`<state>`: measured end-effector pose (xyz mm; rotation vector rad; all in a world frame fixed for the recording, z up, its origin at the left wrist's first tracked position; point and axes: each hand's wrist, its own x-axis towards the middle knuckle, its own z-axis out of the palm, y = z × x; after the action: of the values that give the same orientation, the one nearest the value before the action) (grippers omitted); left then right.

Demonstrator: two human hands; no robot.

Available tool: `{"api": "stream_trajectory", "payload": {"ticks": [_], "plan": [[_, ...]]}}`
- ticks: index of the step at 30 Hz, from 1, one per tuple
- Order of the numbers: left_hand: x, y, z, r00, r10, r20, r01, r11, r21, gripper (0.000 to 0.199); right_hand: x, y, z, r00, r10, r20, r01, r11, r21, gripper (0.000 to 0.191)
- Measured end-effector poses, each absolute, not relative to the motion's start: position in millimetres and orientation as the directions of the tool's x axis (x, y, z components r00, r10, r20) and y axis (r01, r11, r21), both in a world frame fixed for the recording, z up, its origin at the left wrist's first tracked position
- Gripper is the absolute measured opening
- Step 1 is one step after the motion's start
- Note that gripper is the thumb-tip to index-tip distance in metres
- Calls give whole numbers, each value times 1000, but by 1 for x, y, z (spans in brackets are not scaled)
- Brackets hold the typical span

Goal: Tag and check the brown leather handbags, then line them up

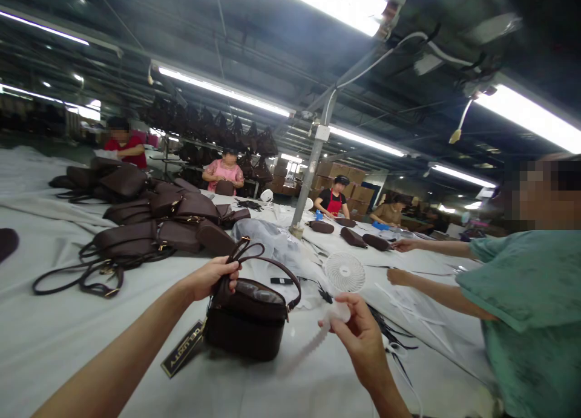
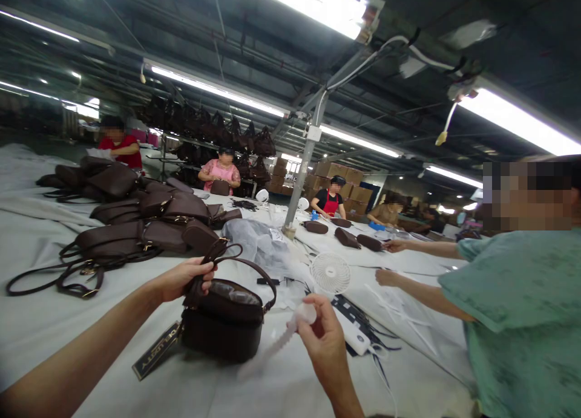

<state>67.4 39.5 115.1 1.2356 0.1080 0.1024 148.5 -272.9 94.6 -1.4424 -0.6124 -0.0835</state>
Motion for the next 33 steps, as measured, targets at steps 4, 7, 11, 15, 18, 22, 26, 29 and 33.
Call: {"api": "stream_trajectory", "payload": {"ticks": [4, 7, 11, 15, 18, 22, 26, 29, 33], "plan": [[69, 43, 113, 991, 135, -15, -31, 331, 943, 36, 148, -262, 98, 849, 341, 404, 355, 198, -914, 35], [71, 45, 111, 992, 126, -17, -25, 322, 946, 36, 153, -255, 97, 839, 430, 334, 288, 169, -942, 31], [74, 45, 112, 993, 119, 1, -35, 287, 957, 37, 155, -238, 90, 830, 500, 247, 207, 136, -969, 28], [77, 45, 114, 995, 102, 24, -48, 244, 969, 37, 153, -217, 88, 811, 565, 154, 78, 156, -985, 33], [78, 46, 113, 995, 96, 37, -59, 237, 970, 38, 151, -205, 89, 770, 635, 65, -131, 256, -958, 36], [77, 48, 108, 996, 74, 48, -66, 261, 963, 40, 154, -198, 82, 568, 823, -32, -527, 333, -782, 41], [78, 48, 106, 997, 40, 67, -75, 268, 961, 36, 158, -193, 74, 312, 950, -18, -722, 225, -654, 26], [80, 47, 106, 997, 33, 68, -74, 264, 962, 35, 155, -190, 74, 230, 972, -43, -734, 145, -664, 35], [83, 47, 105, 997, 53, 63, -74, 255, 964, 36, 149, -188, 77, 432, 896, -101, -614, 211, -760, 51]]}}
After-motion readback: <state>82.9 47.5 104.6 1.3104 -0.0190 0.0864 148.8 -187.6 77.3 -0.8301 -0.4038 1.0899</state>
